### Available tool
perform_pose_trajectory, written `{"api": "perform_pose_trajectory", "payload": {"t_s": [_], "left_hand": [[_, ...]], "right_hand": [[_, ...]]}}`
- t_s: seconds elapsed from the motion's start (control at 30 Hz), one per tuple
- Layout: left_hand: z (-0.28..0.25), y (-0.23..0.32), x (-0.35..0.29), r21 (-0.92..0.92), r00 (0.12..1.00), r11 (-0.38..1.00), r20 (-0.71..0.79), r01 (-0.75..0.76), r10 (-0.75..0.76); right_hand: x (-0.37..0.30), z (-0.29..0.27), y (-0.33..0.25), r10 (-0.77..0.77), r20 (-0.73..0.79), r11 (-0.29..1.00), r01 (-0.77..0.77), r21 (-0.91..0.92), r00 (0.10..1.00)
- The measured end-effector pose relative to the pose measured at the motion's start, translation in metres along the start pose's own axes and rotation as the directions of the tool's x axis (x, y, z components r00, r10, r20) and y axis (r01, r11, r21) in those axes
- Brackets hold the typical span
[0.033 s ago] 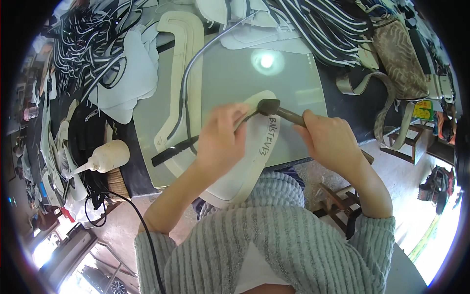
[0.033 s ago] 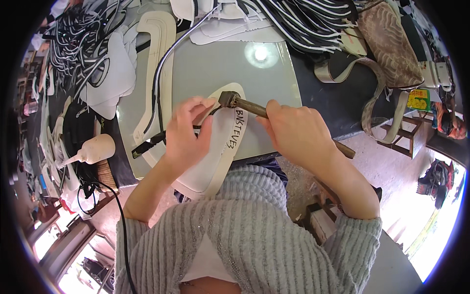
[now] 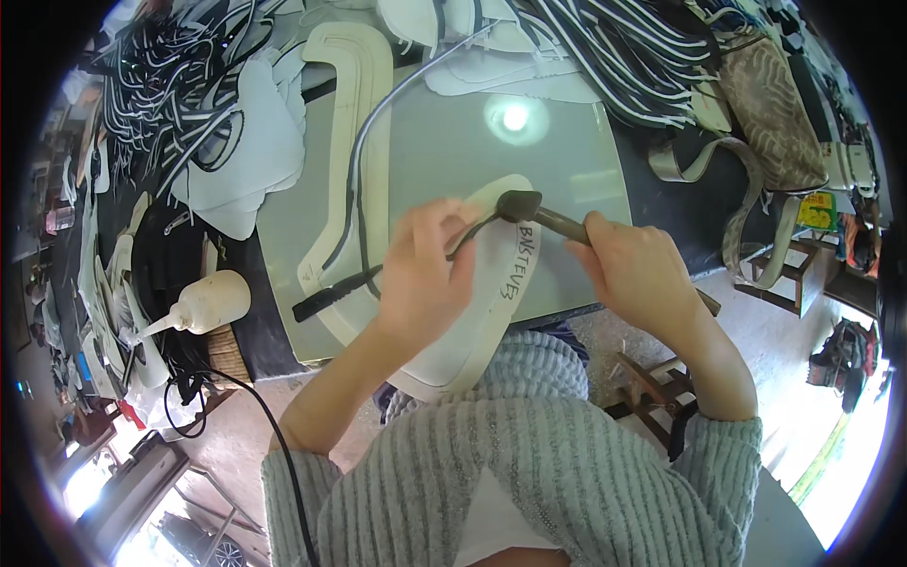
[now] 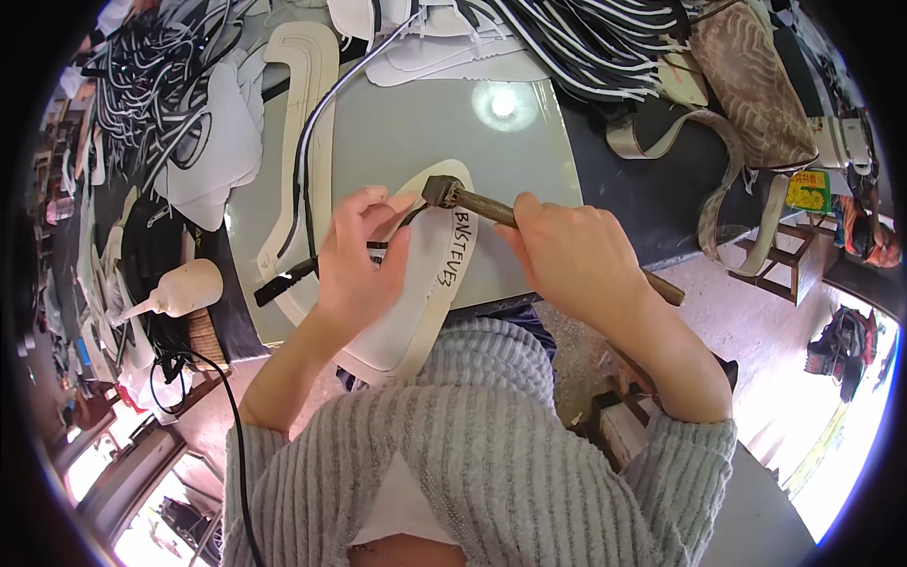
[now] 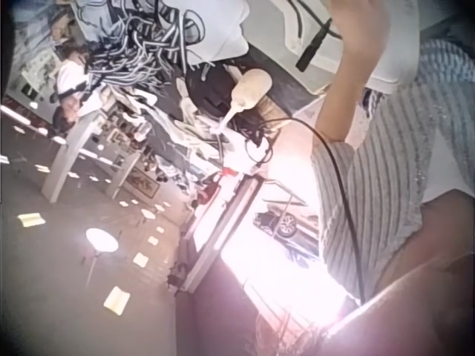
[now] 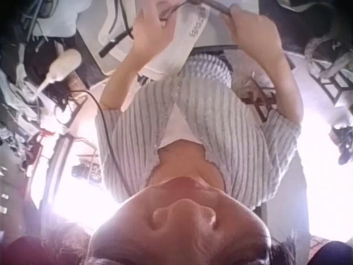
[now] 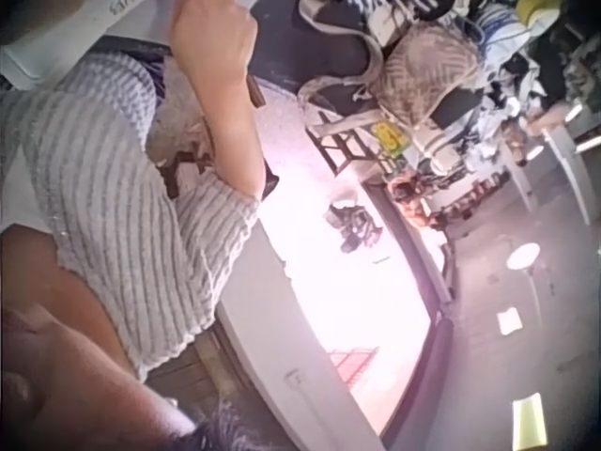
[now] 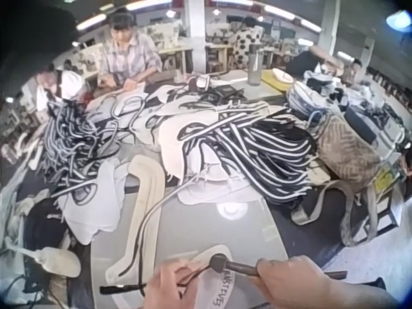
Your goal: The worker is assembling shoe upper components by hammering layers together and applying liquid adhesive.
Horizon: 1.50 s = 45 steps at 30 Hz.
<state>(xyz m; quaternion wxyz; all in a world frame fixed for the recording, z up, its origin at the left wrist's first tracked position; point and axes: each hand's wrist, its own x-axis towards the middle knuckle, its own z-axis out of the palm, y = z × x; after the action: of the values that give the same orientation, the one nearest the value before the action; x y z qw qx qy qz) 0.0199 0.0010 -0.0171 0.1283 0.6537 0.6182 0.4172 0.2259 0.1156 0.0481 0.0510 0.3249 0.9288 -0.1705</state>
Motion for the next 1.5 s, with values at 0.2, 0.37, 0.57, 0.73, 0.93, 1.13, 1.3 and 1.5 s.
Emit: {"api": "perform_pose_trajectory", "payload": {"t_s": [0.2, 0.37, 0.57, 0.73, 0.93, 1.13, 1.3, 1.5], "left_hand": [[0.014, 0.011, -0.012, 0.122, 0.994, 0.992, -0.109, 0.017, -0.004], [0.019, 0.011, -0.017, 0.25, 0.993, 0.968, -0.098, -0.031, 0.058], [0.009, 0.016, -0.018, -0.012, 0.951, 0.969, -0.191, 0.245, -0.243], [0.013, 0.019, -0.024, 0.084, 0.974, 0.979, -0.149, 0.186, -0.172], [0.016, 0.017, -0.025, 0.307, 0.988, 0.951, -0.148, 0.015, 0.032], [0.017, 0.018, -0.024, 0.296, 0.988, 0.955, -0.154, 0.014, 0.033], [0.016, 0.018, -0.022, 0.31, 0.987, 0.951, -0.154, 0.005, 0.044], [0.014, 0.016, -0.022, 0.199, 0.98, 0.978, -0.197, 0.057, -0.017]], "right_hand": [[-0.002, 0.002, 0.001, 0.041, 0.024, 0.998, -0.042, 0.041, 0.999], [-0.004, -0.002, -0.005, 0.001, -0.039, 0.999, 0.001, 0.045, 0.999], [-0.005, 0.009, -0.002, 0.039, 0.002, 0.998, -0.039, 0.04, 0.999], [-0.006, 0.01, -0.001, 0.031, -0.006, 0.999, -0.031, 0.025, 0.999], [-0.007, 0.0, -0.014, 0.011, -0.047, 0.995, -0.006, 0.101, 0.999], [-0.004, -0.003, -0.02, 0.032, 0.045, 0.996, -0.035, 0.081, 0.998], [-0.005, 0.006, -0.023, 0.051, 0.049, 0.993, -0.056, 0.108, 0.997], [-0.005, -0.005, -0.021, 0.072, -0.079, 0.982, -0.056, 0.183, 0.994]]}}
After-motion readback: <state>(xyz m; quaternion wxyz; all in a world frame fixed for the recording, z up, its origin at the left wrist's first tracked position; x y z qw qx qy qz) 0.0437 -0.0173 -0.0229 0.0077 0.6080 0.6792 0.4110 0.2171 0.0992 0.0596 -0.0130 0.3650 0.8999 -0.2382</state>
